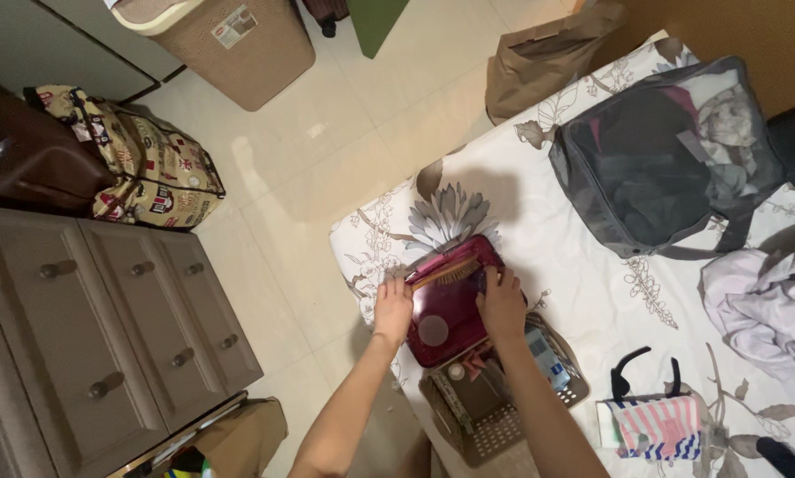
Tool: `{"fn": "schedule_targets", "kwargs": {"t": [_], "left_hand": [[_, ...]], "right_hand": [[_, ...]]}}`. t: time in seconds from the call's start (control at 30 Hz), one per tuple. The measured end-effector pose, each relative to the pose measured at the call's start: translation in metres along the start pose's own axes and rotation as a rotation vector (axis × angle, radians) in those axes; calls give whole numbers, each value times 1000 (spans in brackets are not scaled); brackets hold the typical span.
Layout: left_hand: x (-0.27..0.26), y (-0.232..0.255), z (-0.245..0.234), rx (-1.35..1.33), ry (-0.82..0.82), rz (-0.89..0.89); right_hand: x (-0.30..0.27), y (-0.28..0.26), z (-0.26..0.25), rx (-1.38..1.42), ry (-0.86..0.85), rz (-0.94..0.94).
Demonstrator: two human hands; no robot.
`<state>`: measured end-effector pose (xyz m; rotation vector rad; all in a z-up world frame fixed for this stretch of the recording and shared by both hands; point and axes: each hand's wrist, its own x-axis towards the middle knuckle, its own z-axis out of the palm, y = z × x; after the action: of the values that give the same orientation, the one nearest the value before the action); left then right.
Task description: The person organizes personal care items on a bed, placing a hairbrush, a small bottle, a comb, and a small box into a pink makeup case. They also open a striped pouch, remove a small box, and place it into the makeup case. The person continues to arrange items inside the case.
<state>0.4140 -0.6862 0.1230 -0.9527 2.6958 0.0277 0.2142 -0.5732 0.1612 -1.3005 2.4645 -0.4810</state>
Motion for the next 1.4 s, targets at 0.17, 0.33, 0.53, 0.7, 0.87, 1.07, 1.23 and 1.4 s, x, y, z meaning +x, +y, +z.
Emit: {"fn": "schedule_targets", "kwargs": {"t": [0.17, 0.33, 0.53, 0.7, 0.87, 1.07, 1.23, 1.4], "left_hand": [[-5, -7, 23, -254, 56, -88], [-6, 7, 13, -232, 236, -161], [-2, 57, -47, -863, 131, -53], [24, 91, -71, -1184, 5, 19], [45, 110, -51, -1154, 139, -4], [56, 94, -28, -1167, 131, 121], [64, 93, -28, -1137, 94, 150], [68, 88, -30, -1119, 14, 181]], "right_hand": [[2, 2, 1, 9, -2, -62], [5, 1, -4, 38, -80, -1], [3, 27, -48, 176, 3, -143], [-16, 57, -65, 294, -111, 399], [-18, 54, -27, -86, -54, 24], [-24, 62, 7, -195, 67, -20], [-30, 55, 18, -277, 41, -18], [-42, 38, 15, -162, -27, 47]]}}
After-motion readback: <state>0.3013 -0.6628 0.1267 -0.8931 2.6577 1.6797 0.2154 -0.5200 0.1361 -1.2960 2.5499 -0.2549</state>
